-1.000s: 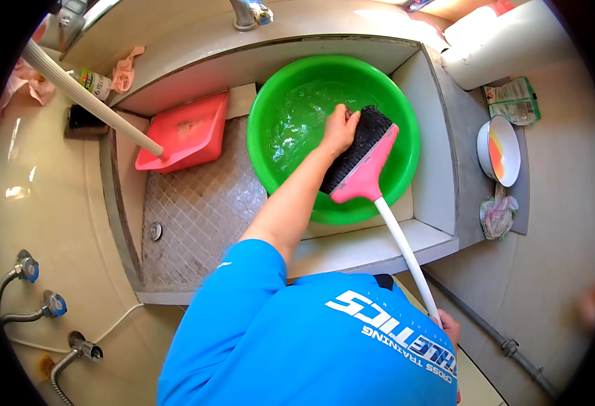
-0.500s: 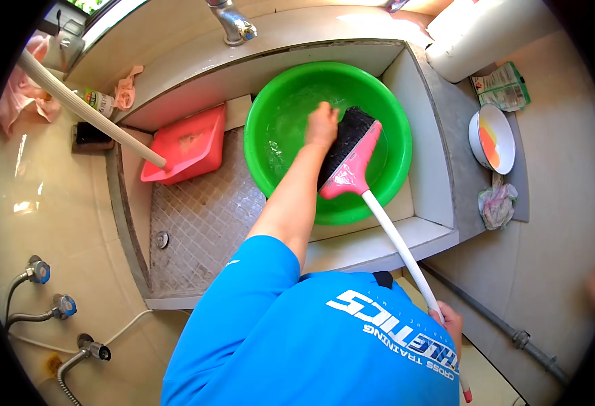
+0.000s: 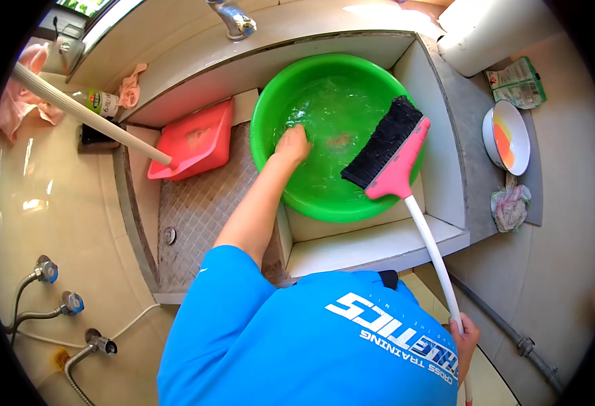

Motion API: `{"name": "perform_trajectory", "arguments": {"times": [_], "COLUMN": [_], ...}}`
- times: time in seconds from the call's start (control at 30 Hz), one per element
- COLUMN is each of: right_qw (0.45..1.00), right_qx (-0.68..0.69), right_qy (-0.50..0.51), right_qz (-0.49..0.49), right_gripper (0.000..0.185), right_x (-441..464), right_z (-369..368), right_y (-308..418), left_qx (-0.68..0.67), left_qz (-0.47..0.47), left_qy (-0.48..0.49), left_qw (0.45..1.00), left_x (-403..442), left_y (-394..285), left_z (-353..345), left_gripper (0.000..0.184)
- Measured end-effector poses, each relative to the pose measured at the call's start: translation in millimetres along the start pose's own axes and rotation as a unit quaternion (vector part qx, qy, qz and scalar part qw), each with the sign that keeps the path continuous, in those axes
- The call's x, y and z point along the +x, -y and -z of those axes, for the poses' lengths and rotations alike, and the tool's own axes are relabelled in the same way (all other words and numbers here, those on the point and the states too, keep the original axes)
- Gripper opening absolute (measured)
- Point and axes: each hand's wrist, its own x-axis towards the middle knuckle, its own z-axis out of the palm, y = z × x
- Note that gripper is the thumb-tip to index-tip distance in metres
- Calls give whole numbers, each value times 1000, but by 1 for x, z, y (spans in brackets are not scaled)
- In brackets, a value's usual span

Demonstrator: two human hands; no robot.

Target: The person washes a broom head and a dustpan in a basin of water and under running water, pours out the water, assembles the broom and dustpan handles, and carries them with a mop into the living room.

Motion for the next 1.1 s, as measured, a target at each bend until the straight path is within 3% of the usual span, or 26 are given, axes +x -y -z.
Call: {"name": "perform_trajectory", "arguments": {"times": [0.07, 0.1, 0.17, 0.23, 0.3, 0.33, 0.4, 0.43, 0.5, 0.7, 0.73, 0.77, 0.83, 0.87, 0.97, 1.03, 1.1], "right_qw": [999, 999, 999, 998, 998, 997, 995, 991, 989, 974, 965, 965, 967, 967, 971, 974, 985], "right_qx": [-31, -27, -25, -34, -14, 9, 21, 33, 35, -9, -23, -22, 14, 16, 27, 37, 14], "right_qy": [-11, -20, -25, -37, -53, -70, -97, -121, -137, -211, -241, -242, -240, -241, -221, -186, -139], "right_qz": [20, 5, -9, 28, 19, 6, 21, 36, 41, 78, 101, 99, 84, 82, 91, 127, 104], "right_gripper": [13, 13, 13, 13, 13, 13, 14, 14, 15, 19, 20, 20, 21, 21, 22, 24, 26], "right_x": [1, 0, -1, 2, 5, 8, 14, 16, 22, 44, 48, 53, 64, 70, 94, 112, 128], "right_z": [6, 7, 8, 2, -6, -8, -10, -10, -7, -14, -18, -21, -30, -33, -42, -47, -41], "right_y": [9, 10, 8, 0, -5, -7, 0, 3, -1, -6, -5, -2, 7, 14, 32, 37, 50], "left_qx": [-18, -20, -46, -39, 72, 73, -54, -55, -224, -294, -315, -313, -155, -160, -191, -221, -250], "left_qz": [-1, -2, 16, -1, -86, -86, -193, -195, -51, -34, -62, -64, -57, -29, 12, 36, 59], "left_qy": [99, 100, -36, -74, 28, 25, 178, 180, 211, 143, 143, 144, 140, 177, 124, 135, 145], "left_qw": [995, 995, 998, 997, 993, 993, 963, 963, 950, 944, 936, 937, 976, 971, 974, 965, 956], "left_x": [0, 2, 3, 6, -2, 4, 10, 11, 1, -7, -5, -6, -17, -20, -26, -34, -36], "left_y": [-5, -8, -10, -8, -17, -15, -12, -13, -25, -8, 2, 9, 10, 10, 15, 3, -2], "left_z": [10, 18, 27, 12, -4, -20, -46, -48, -21, 22, 21, 24, 38, 46, 56, 76, 83], "left_gripper": [26, 26, 33, 34, 27, 27, 19, 19, 19, 13, 22, 22, 36, 45, 41, 34, 28]}}
